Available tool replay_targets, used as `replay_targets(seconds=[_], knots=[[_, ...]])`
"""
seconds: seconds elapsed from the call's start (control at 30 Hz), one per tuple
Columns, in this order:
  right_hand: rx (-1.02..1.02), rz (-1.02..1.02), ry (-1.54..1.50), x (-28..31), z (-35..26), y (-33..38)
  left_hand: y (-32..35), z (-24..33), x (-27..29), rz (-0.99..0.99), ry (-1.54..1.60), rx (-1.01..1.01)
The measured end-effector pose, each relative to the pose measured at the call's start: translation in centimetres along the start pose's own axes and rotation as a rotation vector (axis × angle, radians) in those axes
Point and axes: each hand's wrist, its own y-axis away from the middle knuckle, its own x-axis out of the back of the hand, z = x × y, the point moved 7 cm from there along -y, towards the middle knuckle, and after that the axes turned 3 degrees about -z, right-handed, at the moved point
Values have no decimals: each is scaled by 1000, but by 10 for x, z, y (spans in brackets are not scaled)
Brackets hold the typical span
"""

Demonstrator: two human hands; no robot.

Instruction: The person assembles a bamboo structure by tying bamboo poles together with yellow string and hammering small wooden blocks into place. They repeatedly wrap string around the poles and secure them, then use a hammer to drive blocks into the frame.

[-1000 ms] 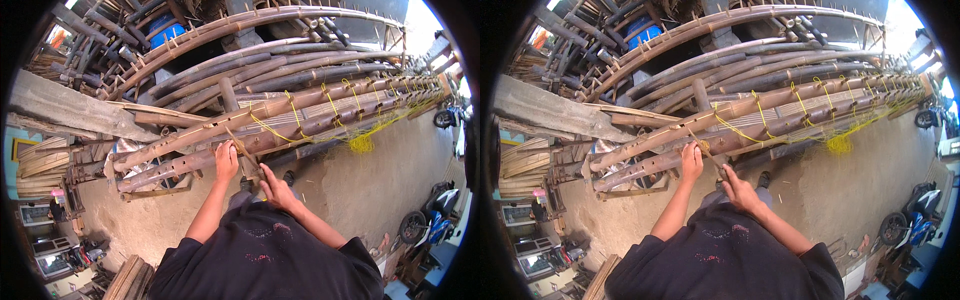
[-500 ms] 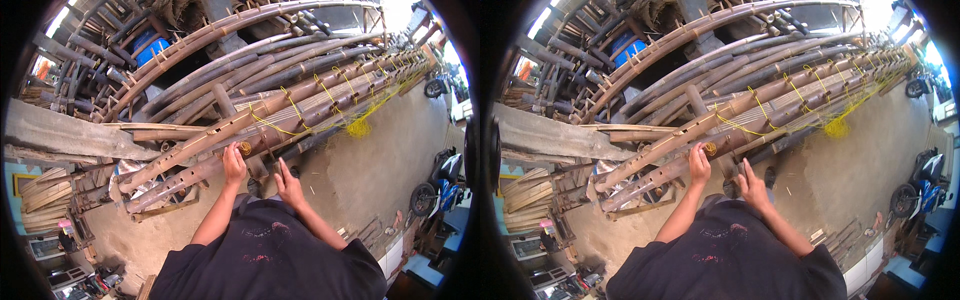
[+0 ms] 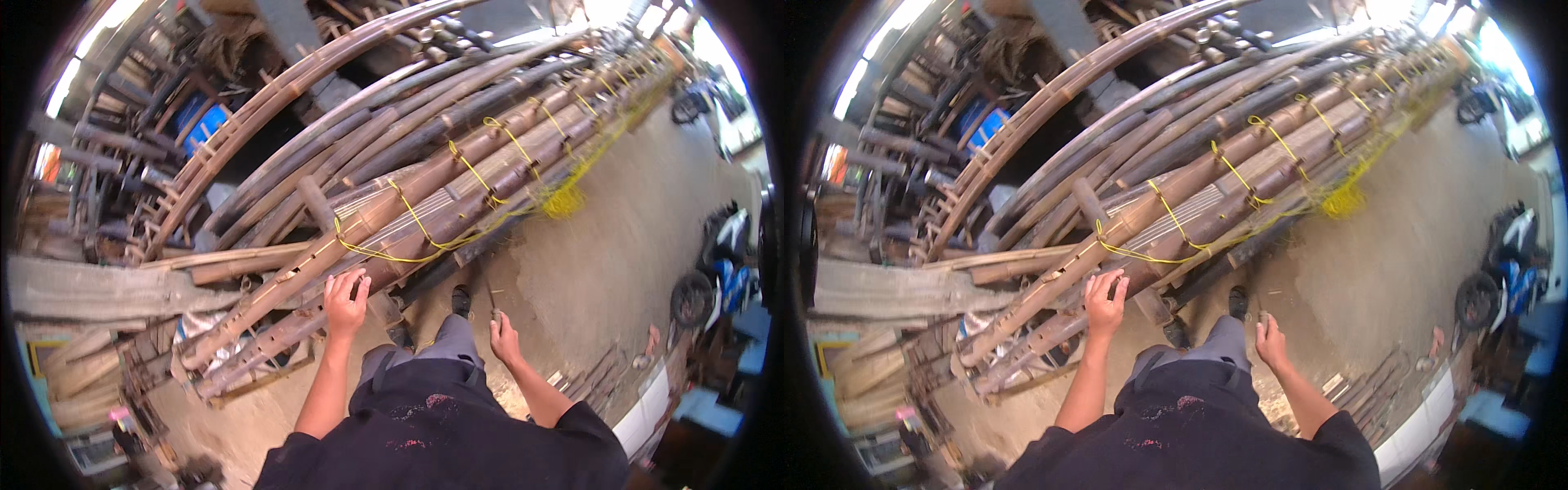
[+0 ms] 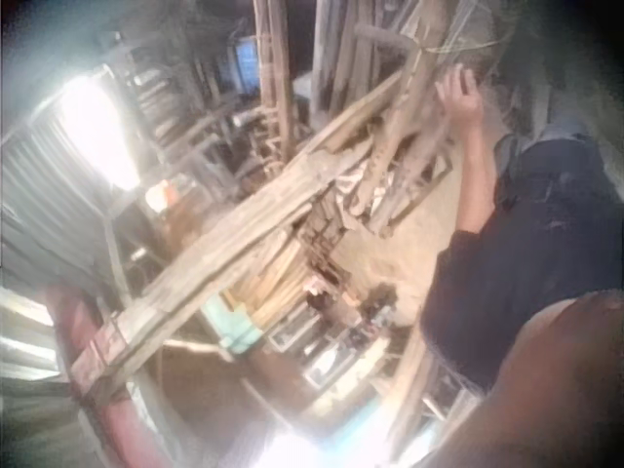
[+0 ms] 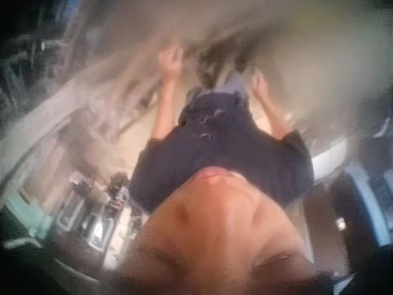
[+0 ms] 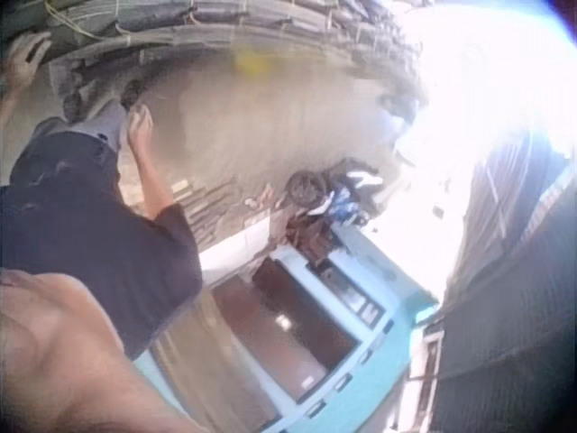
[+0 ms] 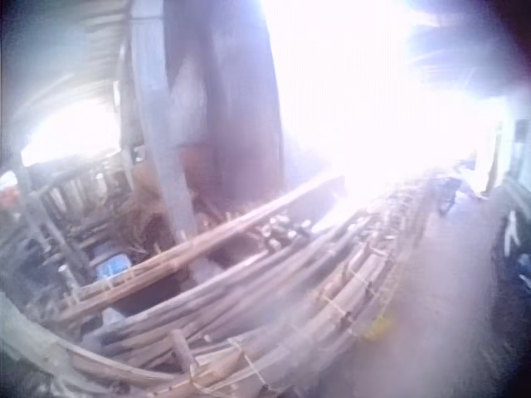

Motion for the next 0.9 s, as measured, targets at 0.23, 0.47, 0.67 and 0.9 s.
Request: replay_targets(seconds=[0.23,0.47,0.67,0.9], knots=[[-26,115,107,-47,88,-242,13,-6,9,-70,-87,176],[111,135,-192,-116,123,-451,13,2,1,-61,-169,327],[51,-8,143,-128,123,-488,-5,6,-11,-115,-117,449],[218,-496,516,-109,93,-352,13,26,9,-135,-181,424]])
